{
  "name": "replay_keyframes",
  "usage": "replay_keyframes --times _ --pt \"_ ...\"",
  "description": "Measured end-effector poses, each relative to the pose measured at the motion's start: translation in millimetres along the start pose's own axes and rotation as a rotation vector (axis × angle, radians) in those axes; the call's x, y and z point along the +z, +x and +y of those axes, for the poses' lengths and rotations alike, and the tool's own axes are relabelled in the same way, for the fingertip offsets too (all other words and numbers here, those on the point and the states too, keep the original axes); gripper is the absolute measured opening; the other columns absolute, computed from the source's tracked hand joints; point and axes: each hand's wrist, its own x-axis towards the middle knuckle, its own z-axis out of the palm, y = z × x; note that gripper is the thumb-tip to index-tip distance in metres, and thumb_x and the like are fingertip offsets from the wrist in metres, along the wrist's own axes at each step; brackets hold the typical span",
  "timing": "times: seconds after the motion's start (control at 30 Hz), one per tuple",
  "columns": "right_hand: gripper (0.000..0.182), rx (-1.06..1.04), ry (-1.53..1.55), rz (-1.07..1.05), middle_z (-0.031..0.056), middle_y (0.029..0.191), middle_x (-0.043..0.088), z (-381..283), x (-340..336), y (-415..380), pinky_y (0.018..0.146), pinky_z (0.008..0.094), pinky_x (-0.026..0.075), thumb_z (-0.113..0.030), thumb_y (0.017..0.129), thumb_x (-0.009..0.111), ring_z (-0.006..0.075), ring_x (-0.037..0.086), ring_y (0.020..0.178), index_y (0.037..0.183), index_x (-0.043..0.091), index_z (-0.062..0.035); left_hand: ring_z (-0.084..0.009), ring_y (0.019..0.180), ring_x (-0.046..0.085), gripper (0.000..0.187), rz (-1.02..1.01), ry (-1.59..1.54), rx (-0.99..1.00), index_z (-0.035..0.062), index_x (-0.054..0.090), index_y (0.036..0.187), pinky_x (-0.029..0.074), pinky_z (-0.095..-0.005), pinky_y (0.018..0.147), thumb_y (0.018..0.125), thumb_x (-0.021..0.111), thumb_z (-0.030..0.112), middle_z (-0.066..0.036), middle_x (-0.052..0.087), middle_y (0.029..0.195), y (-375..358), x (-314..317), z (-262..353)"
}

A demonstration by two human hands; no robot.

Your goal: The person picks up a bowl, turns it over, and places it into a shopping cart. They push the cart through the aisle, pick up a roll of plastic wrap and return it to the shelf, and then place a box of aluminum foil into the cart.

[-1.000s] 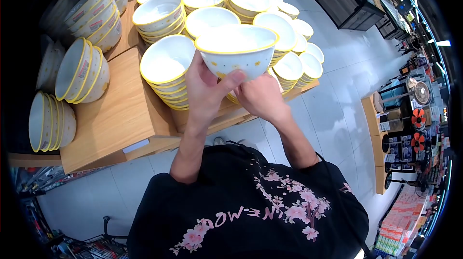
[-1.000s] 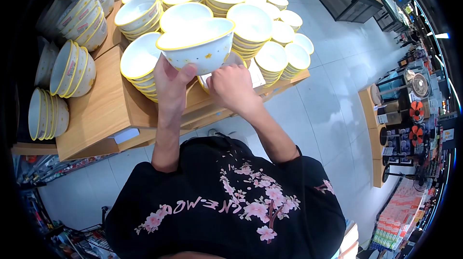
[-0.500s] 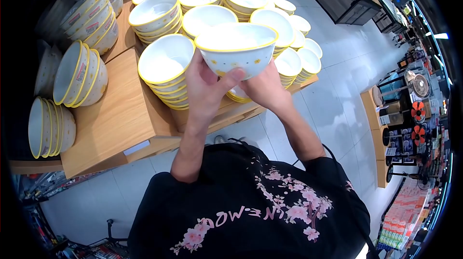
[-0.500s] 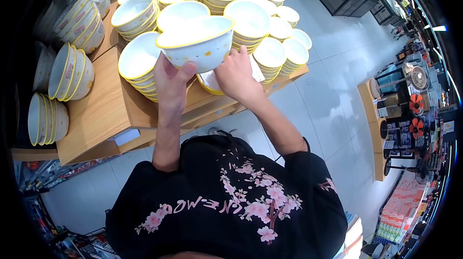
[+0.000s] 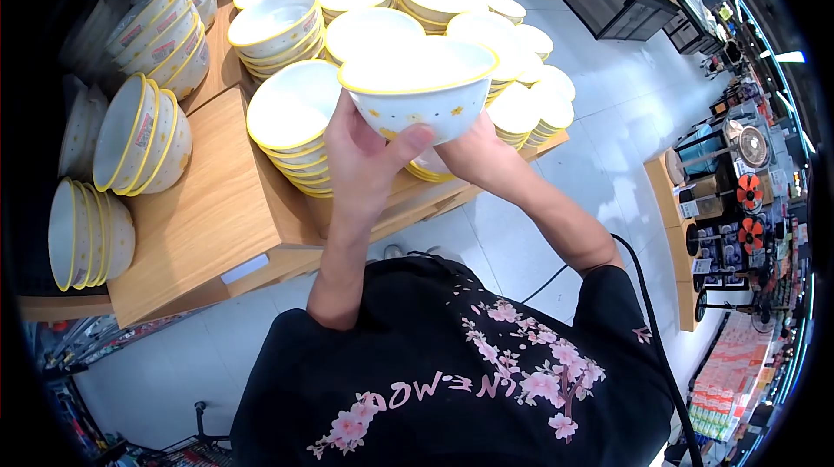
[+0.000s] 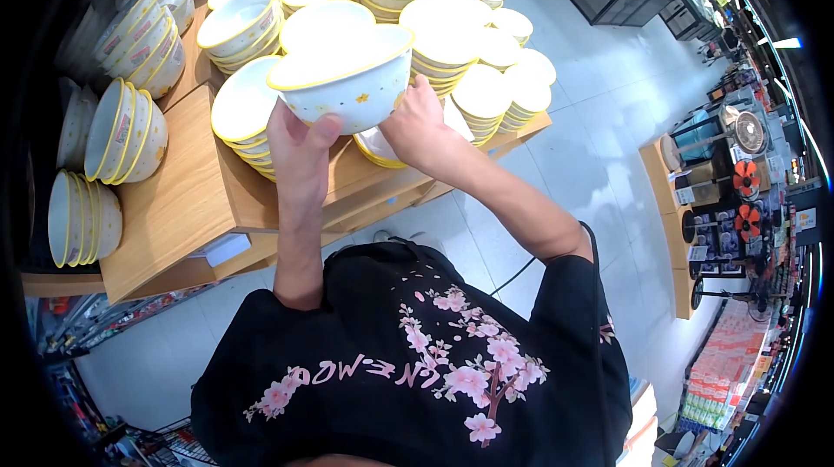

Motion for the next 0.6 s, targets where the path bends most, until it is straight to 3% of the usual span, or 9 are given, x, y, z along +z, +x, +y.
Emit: replay_keyframes --times 0.1,0.23,0.33,0.43,0.5,0.53,0.6 --pt "0.034 0.033 0.018 -0.119 0.0076 0.119 0.065 1.2 4.5 0.9 0.089 0.0362 0.042 -0.014 0.085 0.063 0.0218 0.062 0.108 0.119 0.066 -0.0141 -0.0201 0.119 0.055 0.075 0.0 -0.017 -0.017 -0.0037 0.043 0.134 0.044 -0.0353 0.104 0.074 0.086 0.01 -0.012 0.056 0.127 -0.6 -0.7 1.9" --pt "0.031 -0.005 0.05 -0.073 0.0087 0.115 0.066 4.0 -1.4 -4.4 0.088 0.0377 0.041 -0.013 0.084 0.064 0.0222 0.063 0.106 0.115 0.067 -0.0136 -0.02 0.119 0.055 0.076 0.011 -0.021 -0.017 -0.0039 0.042 0.134 0.044 -0.0352 0.104 0.074 0.086 0.01 -0.012 0.056 0.127 -0.4 -1.9 1.4" --pt "0.029 -0.064 0.019 -0.17 0.0096 0.113 0.066 5.5 -1.8 -7.2 0.089 0.0395 0.041 -0.013 0.082 0.064 0.0233 0.063 0.106 0.111 0.067 -0.0127 -0.02 0.119 0.055 0.076 0.025 -0.019 -0.013 -0.0041 0.042 0.134 0.043 -0.0351 0.104 0.073 0.086 0.011 -0.012 0.056 0.127 -1.9 -1.9 1.0" --pt "0.029 -0.108 0.016 -0.12 0.0106 0.113 0.065 6.1 2.8 -4.6 0.092 0.0418 0.042 -0.011 0.082 0.063 0.0267 0.063 0.106 0.111 0.067 -0.0118 -0.02 0.12 0.054 0.076 0.024 -0.028 -0.018 -0.0043 0.042 0.134 0.043 -0.0352 0.104 0.074 0.086 0.011 -0.013 0.056 0.127 -0.7 -2.0 0.0" --pt "0.024 -0.196 0.143 0.271 0.0101 0.107 0.067 2.6 4.4 0.4 0.089 0.0401 0.047 -0.01 0.082 0.063 0.0277 0.065 0.101 0.106 0.068 -0.0105 -0.0203 0.12 0.054 0.077 0.007 -0.011 -0.034 -0.0046 0.042 0.134 0.043 -0.0354 0.104 0.074 0.086 0.012 -0.013 0.055 0.128 -0.2 -3.0 -2.7" --pt "0.024 -0.206 0.188 0.327 0.01 0.107 0.067 2.0 6.6 2.0 0.088 0.0399 0.047 -0.01 0.082 0.063 0.0276 0.065 0.101 0.105 0.068 -0.0104 -0.0203 0.12 0.054 0.077 0.007 -0.01 -0.033 -0.0046 0.042 0.134 0.043 -0.0354 0.104 0.074 0.086 0.012 -0.013 0.055 0.128 0.1 -2.7 -2.8" --pt "0.024 -0.176 0.195 0.249 0.0099 0.106 0.067 1.1 7.0 7.2 0.087 0.0394 0.048 -0.009 0.082 0.063 0.0274 0.065 0.1 0.105 0.068 -0.0101 -0.0207 0.121 0.054 0.076 -0.003 -0.005 -0.018 -0.0047 0.042 0.134 0.043 -0.0354 0.105 0.074 0.086 0.012 -0.013 0.055 0.128 0.4 -2.0 -2.9"
